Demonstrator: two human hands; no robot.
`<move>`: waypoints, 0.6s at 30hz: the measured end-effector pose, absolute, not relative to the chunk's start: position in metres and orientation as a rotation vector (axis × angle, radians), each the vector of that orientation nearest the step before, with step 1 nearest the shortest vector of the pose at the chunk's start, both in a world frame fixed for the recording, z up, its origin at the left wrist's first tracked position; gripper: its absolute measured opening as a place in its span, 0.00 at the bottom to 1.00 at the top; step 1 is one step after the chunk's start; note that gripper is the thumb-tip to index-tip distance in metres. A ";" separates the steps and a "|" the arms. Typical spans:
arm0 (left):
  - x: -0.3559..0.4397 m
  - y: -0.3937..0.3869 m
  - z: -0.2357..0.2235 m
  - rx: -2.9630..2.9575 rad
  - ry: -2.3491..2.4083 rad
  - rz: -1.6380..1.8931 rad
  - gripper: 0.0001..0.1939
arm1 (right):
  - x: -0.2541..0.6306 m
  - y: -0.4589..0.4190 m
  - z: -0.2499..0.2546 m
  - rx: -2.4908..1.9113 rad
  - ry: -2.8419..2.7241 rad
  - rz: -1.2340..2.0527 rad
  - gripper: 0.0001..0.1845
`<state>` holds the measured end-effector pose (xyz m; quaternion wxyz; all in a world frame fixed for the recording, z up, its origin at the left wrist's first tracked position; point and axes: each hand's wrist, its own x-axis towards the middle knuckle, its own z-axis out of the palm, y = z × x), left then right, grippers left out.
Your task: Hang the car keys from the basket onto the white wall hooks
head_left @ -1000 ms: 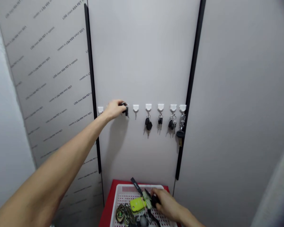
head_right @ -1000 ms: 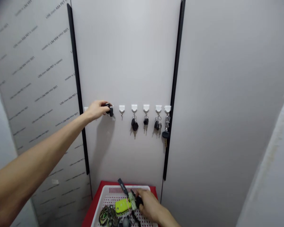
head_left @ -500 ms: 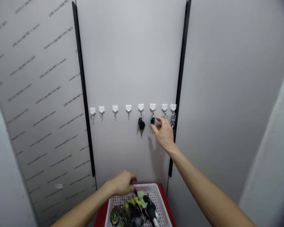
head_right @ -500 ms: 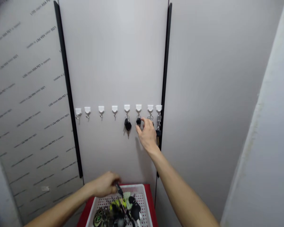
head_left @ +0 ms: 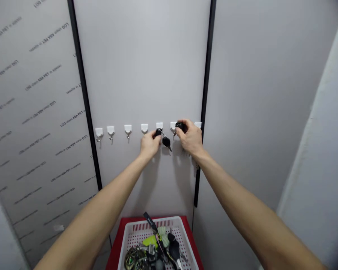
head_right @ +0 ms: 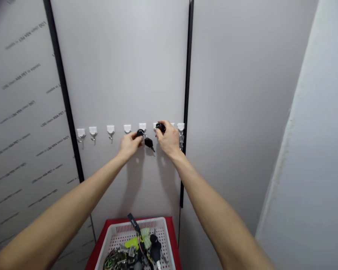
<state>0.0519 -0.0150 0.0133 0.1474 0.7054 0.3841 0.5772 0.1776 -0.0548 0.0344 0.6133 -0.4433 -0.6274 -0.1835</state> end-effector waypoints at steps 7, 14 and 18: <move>0.037 -0.038 0.054 2.156 0.891 1.515 0.10 | 0.178 -0.081 -0.064 -1.206 -2.155 0.169 0.14; 0.022 -0.071 -0.035 2.645 0.972 0.243 0.13 | 0.177 -0.109 -0.184 -1.507 -2.278 0.541 0.14; 0.023 -0.069 -0.072 2.679 1.033 0.185 0.13 | 0.199 -0.101 -0.141 -1.388 -1.922 0.234 0.09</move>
